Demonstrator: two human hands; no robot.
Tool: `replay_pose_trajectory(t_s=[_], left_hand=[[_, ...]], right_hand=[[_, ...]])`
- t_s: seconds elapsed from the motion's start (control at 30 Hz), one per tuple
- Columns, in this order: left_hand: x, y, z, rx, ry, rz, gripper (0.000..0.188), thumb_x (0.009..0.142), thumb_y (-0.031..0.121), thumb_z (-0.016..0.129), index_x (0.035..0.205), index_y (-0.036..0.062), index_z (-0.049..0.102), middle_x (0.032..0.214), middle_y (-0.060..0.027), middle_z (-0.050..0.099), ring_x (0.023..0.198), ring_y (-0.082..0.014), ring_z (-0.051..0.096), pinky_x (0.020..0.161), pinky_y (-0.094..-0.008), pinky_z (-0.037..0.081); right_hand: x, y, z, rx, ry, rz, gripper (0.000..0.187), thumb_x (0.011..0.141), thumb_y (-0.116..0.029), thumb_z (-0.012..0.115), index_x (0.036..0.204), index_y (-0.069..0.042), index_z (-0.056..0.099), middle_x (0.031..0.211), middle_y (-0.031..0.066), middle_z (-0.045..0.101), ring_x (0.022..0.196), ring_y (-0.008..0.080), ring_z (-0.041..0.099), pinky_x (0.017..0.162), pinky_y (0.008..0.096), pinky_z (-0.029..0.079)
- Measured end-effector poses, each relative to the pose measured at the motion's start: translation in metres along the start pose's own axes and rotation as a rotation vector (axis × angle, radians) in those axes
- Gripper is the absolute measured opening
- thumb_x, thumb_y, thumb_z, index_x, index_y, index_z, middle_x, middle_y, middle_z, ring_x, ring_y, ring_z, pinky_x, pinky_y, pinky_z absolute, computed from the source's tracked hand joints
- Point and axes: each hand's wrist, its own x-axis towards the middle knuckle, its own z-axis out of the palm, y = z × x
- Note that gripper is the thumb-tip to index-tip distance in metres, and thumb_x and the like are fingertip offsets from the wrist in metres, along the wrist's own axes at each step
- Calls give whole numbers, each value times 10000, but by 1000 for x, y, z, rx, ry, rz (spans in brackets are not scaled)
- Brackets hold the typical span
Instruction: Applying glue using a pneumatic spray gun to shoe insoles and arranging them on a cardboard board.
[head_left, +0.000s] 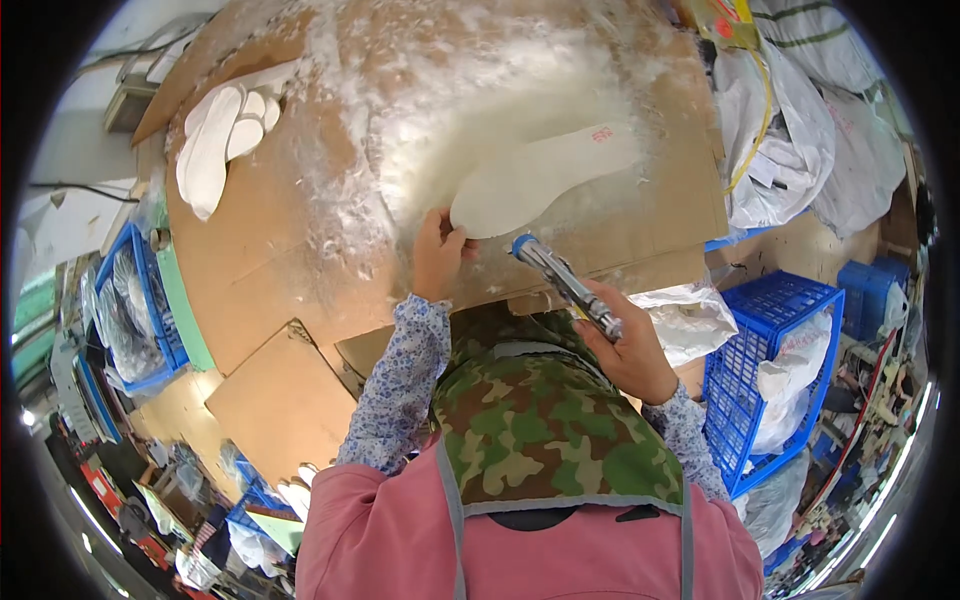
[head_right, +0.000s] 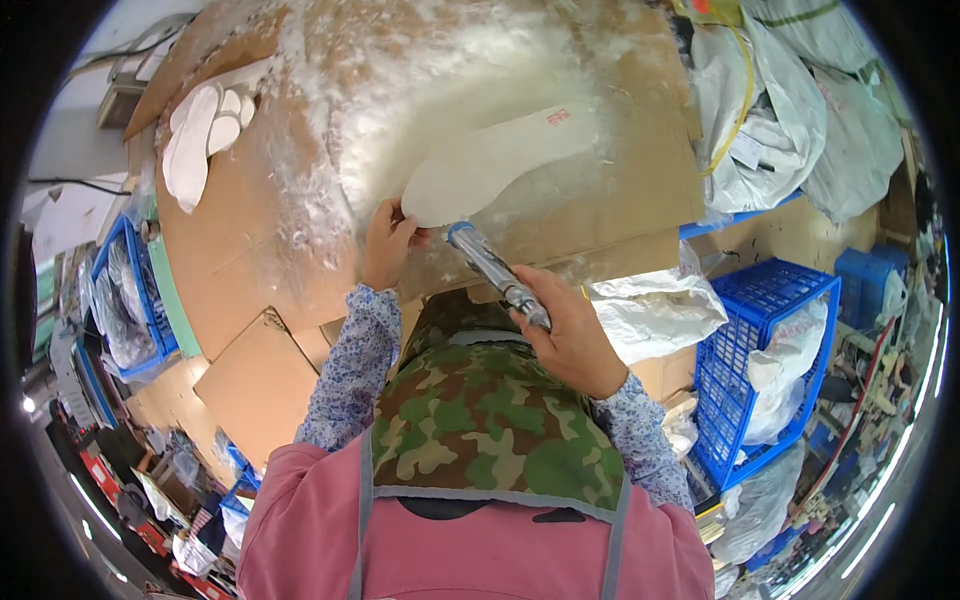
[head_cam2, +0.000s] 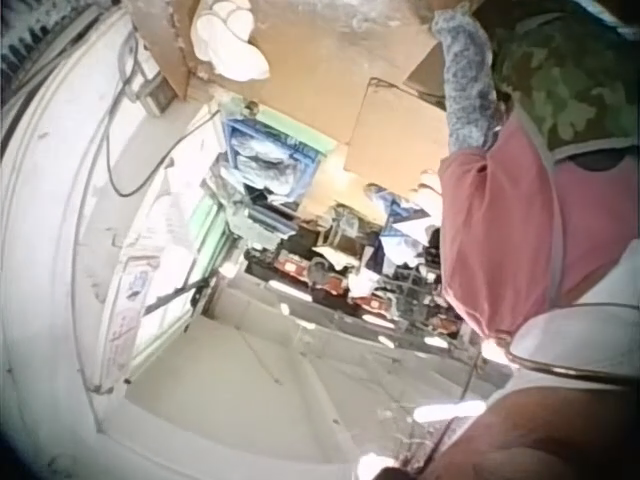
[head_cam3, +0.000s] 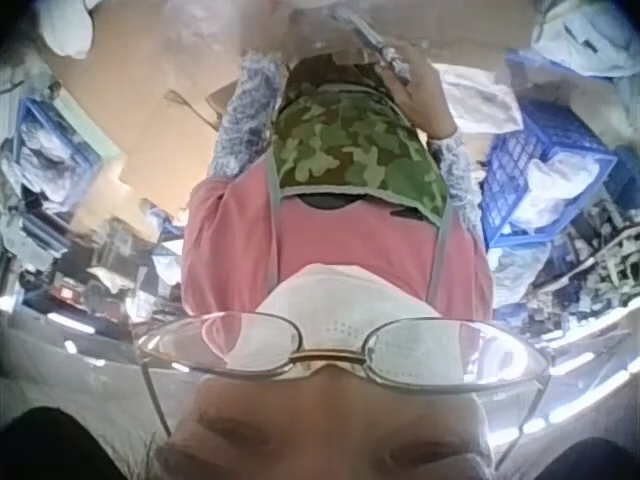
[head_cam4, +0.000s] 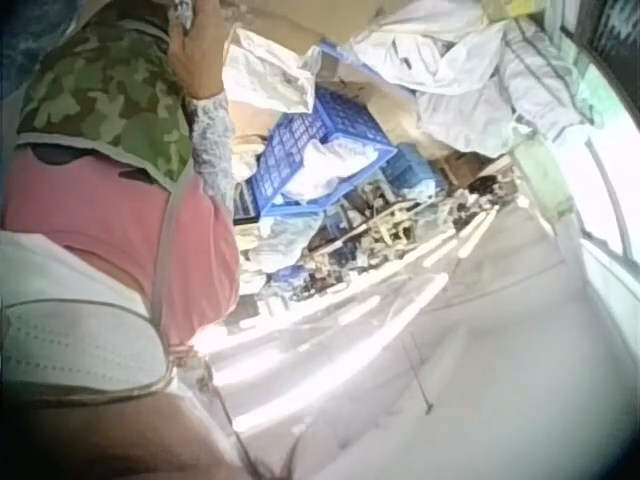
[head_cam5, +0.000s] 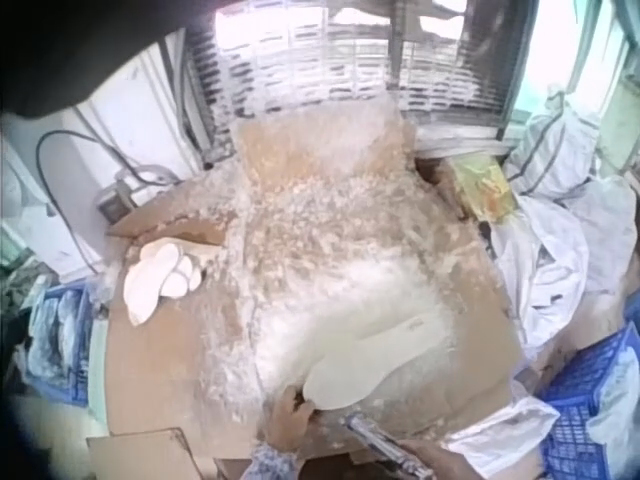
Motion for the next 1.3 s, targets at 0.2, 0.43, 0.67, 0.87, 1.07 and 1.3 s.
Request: replay_pose_trajectory(t_s=[0.2, 0.43, 0.67, 0.87, 1.07, 1.3], left_hand=[[2, 3, -1, -71, 22, -22, 212, 835, -5, 470, 1041, -52, 476, 884, -124, 603, 642, -154, 600, 539, -259, 500], [3, 2, 0, -112, 20, -35, 215, 834, -1, 470, 1047, -24, 472, 885, -109, 588, 621, -143, 589, 524, -252, 489], [3, 1, -1, -125, -2, -35, 211, 831, -4, 474, 1042, -18, 474, 861, -87, 570, 612, -136, 582, 516, -243, 484], [4, 1, -1, -106, -5, -45, 208, 836, -6, 477, 1044, -16, 475, 852, -82, 561, 615, -130, 579, 518, -238, 484], [4, 1, -2, -64, -20, -7, 196, 851, 10, 479, 1045, -17, 477, 849, -76, 557, 622, -123, 578, 528, -232, 483], [3, -1, -3, -62, -20, -5, 190, 863, 23, 474, 1050, -13, 484, 853, -67, 562, 628, -117, 577, 547, -232, 487]], right_hand=[[15, -4, 9, -53, -67, 45, 344, 793, -49, 596, 1118, -3, 492, 973, 206, 589, 873, 387, 571, 735, 391, 459], [20, 1, -1, -96, 3, 80, 301, 816, -60, 586, 1100, -12, 495, 891, 204, 606, 822, 390, 586, 691, 379, 465], [21, 14, -17, -127, 150, 56, 269, 848, -80, 566, 1089, 7, 483, 795, 196, 609, 729, 333, 609, 629, 359, 460], [24, 27, -32, -151, 266, 52, 294, 852, -89, 567, 1102, 37, 475, 777, 157, 616, 691, 274, 603, 628, 341, 463], [25, 42, -50, -162, 380, 88, 372, 853, -107, 582, 1160, 56, 451, 858, 152, 612, 738, 239, 590, 663, 324, 462], [28, 50, -66, -172, 476, 87, 339, 856, -115, 585, 1133, 50, 481, 889, 163, 607, 824, 235, 596, 703, 329, 463]])
